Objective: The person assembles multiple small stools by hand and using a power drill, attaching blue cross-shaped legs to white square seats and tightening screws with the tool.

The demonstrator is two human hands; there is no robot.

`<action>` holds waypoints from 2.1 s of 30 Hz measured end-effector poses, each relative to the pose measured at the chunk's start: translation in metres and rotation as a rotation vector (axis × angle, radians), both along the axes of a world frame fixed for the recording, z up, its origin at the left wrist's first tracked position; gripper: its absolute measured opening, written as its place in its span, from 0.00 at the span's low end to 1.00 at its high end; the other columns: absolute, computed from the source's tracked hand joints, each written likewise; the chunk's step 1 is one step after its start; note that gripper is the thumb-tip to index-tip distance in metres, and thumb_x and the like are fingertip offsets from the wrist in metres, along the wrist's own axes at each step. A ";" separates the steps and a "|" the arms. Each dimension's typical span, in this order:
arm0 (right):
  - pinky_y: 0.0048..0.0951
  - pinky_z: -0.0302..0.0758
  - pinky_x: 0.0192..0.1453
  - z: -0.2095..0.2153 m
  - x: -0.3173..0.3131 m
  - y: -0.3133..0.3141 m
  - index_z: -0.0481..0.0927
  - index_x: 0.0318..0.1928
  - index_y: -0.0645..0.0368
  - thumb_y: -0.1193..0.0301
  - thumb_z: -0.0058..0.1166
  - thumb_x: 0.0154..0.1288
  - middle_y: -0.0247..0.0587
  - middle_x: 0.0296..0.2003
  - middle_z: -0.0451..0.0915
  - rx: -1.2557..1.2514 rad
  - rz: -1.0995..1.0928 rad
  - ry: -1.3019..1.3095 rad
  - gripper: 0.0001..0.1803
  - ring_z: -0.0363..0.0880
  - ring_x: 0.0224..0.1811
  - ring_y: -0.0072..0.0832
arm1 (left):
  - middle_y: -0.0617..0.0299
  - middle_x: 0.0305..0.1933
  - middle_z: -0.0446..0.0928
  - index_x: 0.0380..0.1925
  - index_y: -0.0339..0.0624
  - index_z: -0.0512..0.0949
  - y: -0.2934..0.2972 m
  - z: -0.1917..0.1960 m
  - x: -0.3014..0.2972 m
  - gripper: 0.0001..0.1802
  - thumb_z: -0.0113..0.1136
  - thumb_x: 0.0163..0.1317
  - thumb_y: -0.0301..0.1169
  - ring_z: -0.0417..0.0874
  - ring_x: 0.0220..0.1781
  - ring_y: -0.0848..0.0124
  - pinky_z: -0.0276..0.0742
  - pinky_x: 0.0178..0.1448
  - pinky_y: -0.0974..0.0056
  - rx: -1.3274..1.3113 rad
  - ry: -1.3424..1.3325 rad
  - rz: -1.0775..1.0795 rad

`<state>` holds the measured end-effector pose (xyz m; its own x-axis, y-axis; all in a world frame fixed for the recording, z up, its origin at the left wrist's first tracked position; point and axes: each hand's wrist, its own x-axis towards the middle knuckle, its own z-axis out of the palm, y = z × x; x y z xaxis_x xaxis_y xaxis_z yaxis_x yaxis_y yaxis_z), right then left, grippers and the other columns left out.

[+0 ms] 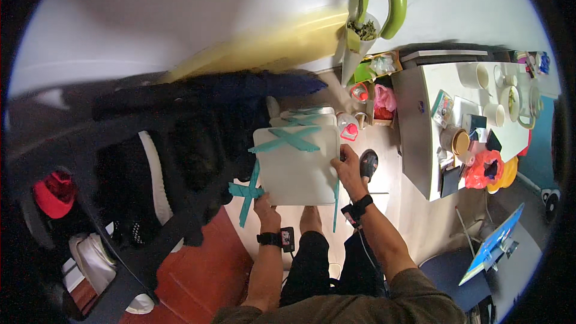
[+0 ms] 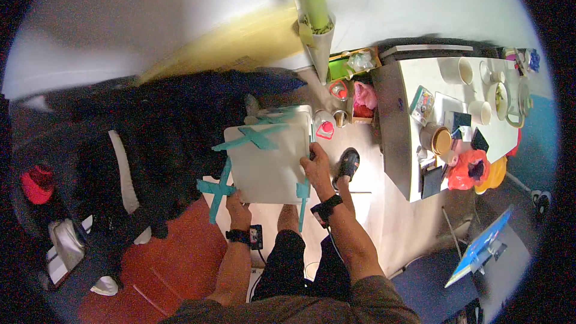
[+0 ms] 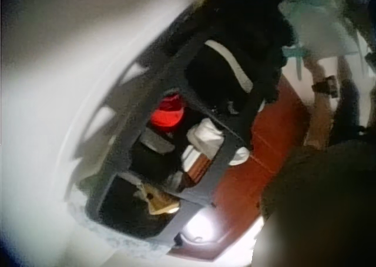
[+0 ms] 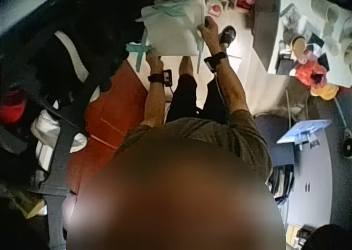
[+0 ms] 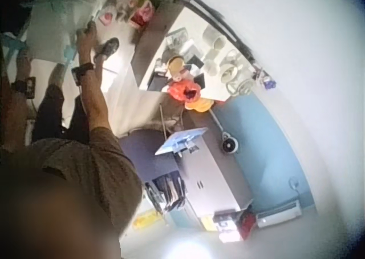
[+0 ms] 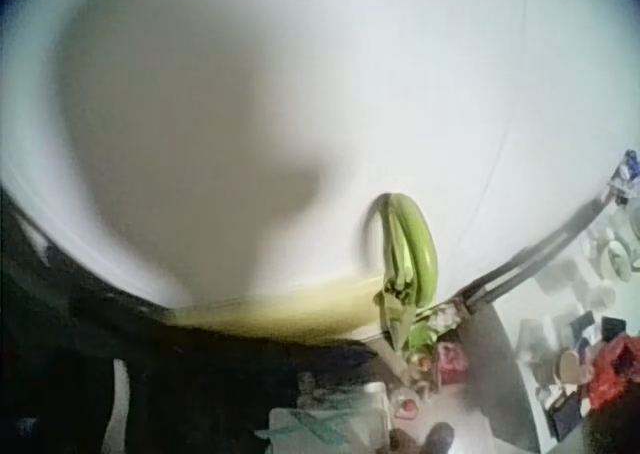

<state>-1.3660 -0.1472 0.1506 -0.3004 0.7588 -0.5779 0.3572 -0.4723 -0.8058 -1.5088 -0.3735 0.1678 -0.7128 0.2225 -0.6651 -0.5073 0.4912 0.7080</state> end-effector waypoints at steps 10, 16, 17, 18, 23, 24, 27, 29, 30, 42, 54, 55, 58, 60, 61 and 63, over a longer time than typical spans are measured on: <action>0.40 0.69 0.57 0.018 0.001 0.050 0.65 0.58 0.64 0.74 0.55 0.43 0.57 0.50 0.71 0.388 0.314 -0.105 0.35 0.70 0.53 0.51 | 0.50 0.49 0.75 0.51 0.34 0.69 0.022 -0.009 0.010 0.25 0.64 0.53 0.23 0.76 0.51 0.56 0.78 0.48 0.57 0.183 -0.154 0.395; 0.44 0.71 0.55 0.021 -0.033 0.103 0.66 0.57 0.63 0.64 0.66 0.44 0.54 0.49 0.72 0.614 0.800 -0.251 0.38 0.72 0.52 0.51 | 0.56 0.44 0.75 0.49 0.39 0.70 0.013 -0.009 0.021 0.22 0.63 0.57 0.34 0.78 0.45 0.63 0.78 0.46 0.59 0.073 0.120 0.046; 0.45 0.73 0.50 0.022 -0.041 0.106 0.69 0.54 0.61 0.60 0.69 0.43 0.53 0.45 0.74 0.555 0.863 -0.331 0.38 0.75 0.47 0.50 | 0.57 0.43 0.75 0.49 0.40 0.70 0.012 -0.008 0.022 0.21 0.63 0.58 0.35 0.78 0.45 0.64 0.78 0.45 0.59 0.052 0.195 -0.088; 0.45 0.73 0.50 0.025 -0.047 0.107 0.69 0.54 0.61 0.60 0.69 0.43 0.53 0.45 0.74 0.591 0.863 -0.247 0.38 0.75 0.47 0.50 | 0.57 0.43 0.75 0.49 0.40 0.69 0.014 -0.008 0.022 0.21 0.63 0.58 0.35 0.78 0.45 0.64 0.78 0.44 0.59 0.084 -0.036 0.160; 0.45 0.74 0.44 0.037 -0.061 0.100 0.73 0.49 0.55 0.58 0.69 0.42 0.51 0.37 0.76 0.602 0.919 -0.476 0.32 0.76 0.41 0.49 | 0.57 0.45 0.74 0.47 0.41 0.66 0.026 -0.002 0.027 0.21 0.63 0.58 0.35 0.78 0.45 0.64 0.79 0.42 0.58 0.025 -0.200 0.411; 0.45 0.74 0.44 0.037 -0.061 0.098 0.73 0.49 0.55 0.58 0.69 0.42 0.51 0.37 0.76 0.631 0.919 -0.425 0.32 0.76 0.41 0.49 | 0.57 0.45 0.74 0.48 0.41 0.65 0.025 0.000 0.029 0.21 0.62 0.59 0.35 0.78 0.46 0.64 0.79 0.42 0.58 0.017 -0.162 0.410; 0.45 0.74 0.39 0.035 -0.059 0.092 0.75 0.50 0.52 0.61 0.68 0.43 0.50 0.35 0.76 0.677 0.852 -0.387 0.30 0.77 0.40 0.47 | 0.58 0.45 0.73 0.48 0.43 0.65 0.017 0.004 0.034 0.22 0.62 0.59 0.34 0.77 0.47 0.64 0.78 0.43 0.58 0.026 -0.122 0.375; 0.44 0.74 0.40 0.033 -0.054 0.090 0.76 0.50 0.50 0.62 0.68 0.43 0.49 0.35 0.76 0.714 0.833 -0.329 0.30 0.77 0.40 0.47 | 0.59 0.45 0.73 0.49 0.43 0.65 0.014 0.002 0.032 0.22 0.62 0.58 0.34 0.76 0.47 0.64 0.78 0.44 0.58 0.081 -0.090 0.321; 0.44 0.74 0.40 0.032 -0.053 0.088 0.77 0.50 0.48 0.64 0.68 0.43 0.48 0.35 0.76 0.726 0.835 -0.369 0.29 0.76 0.39 0.47 | 0.59 0.45 0.73 0.49 0.44 0.65 0.013 0.001 0.031 0.22 0.63 0.58 0.34 0.76 0.48 0.64 0.78 0.45 0.57 0.059 -0.118 0.363; 0.40 0.73 0.39 0.015 -0.027 0.074 0.80 0.48 0.49 0.68 0.68 0.43 0.47 0.31 0.76 0.541 0.579 -0.100 0.26 0.76 0.35 0.44 | 0.60 0.43 0.75 0.42 0.41 0.69 0.017 0.012 0.017 0.16 0.62 0.54 0.23 0.80 0.41 0.67 0.80 0.39 0.62 0.084 -0.023 0.449; 0.34 0.70 0.36 0.004 -0.018 0.056 0.82 0.46 0.56 0.73 0.63 0.46 0.44 0.27 0.72 0.448 0.461 -0.069 0.21 0.73 0.30 0.38 | 0.62 0.37 0.72 0.44 0.40 0.69 0.005 -0.012 0.014 0.14 0.59 0.59 0.28 0.77 0.42 0.68 0.74 0.43 0.64 0.068 0.102 0.251; 0.33 0.70 0.36 0.006 -0.019 0.051 0.82 0.46 0.55 0.74 0.63 0.46 0.43 0.27 0.72 0.330 0.334 0.043 0.21 0.73 0.30 0.37 | 0.62 0.37 0.72 0.44 0.40 0.68 0.004 -0.014 0.013 0.15 0.59 0.59 0.29 0.77 0.43 0.68 0.74 0.43 0.64 0.065 0.114 0.247; 0.33 0.70 0.36 0.011 -0.018 0.044 0.82 0.46 0.55 0.74 0.63 0.46 0.43 0.27 0.72 0.309 0.347 -0.040 0.21 0.73 0.30 0.37 | 0.61 0.40 0.73 0.46 0.40 0.68 0.003 -0.018 0.011 0.16 0.57 0.61 0.32 0.77 0.44 0.67 0.75 0.46 0.63 0.197 -0.175 0.617; 0.36 0.70 0.36 0.016 -0.016 0.043 0.81 0.46 0.56 0.74 0.62 0.48 0.44 0.26 0.72 0.384 0.329 0.068 0.20 0.74 0.30 0.40 | 0.60 0.42 0.74 0.48 0.42 0.67 0.002 -0.015 0.011 0.17 0.56 0.62 0.34 0.77 0.45 0.67 0.75 0.47 0.63 0.238 -0.179 0.555; 0.38 0.71 0.35 0.021 -0.013 0.044 0.81 0.45 0.56 0.74 0.62 0.49 0.44 0.26 0.72 0.479 0.397 0.029 0.19 0.74 0.30 0.41 | 0.60 0.44 0.74 0.48 0.43 0.68 0.003 -0.013 0.011 0.18 0.57 0.61 0.35 0.77 0.46 0.67 0.74 0.47 0.63 0.241 -0.149 0.502; 0.41 0.71 0.33 0.031 -0.008 0.045 0.80 0.44 0.54 0.74 0.60 0.50 0.46 0.25 0.72 0.553 0.450 -0.029 0.17 0.74 0.29 0.44 | 0.60 0.44 0.74 0.48 0.43 0.68 0.002 -0.005 0.013 0.17 0.57 0.60 0.36 0.77 0.46 0.67 0.74 0.48 0.62 0.233 -0.078 0.488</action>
<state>-1.3744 -0.1017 0.1819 -0.6437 0.7490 -0.1569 0.4461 0.2008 -0.8722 -1.4954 -0.3712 0.1631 -0.7206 0.0259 -0.6929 -0.6926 0.0198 0.7211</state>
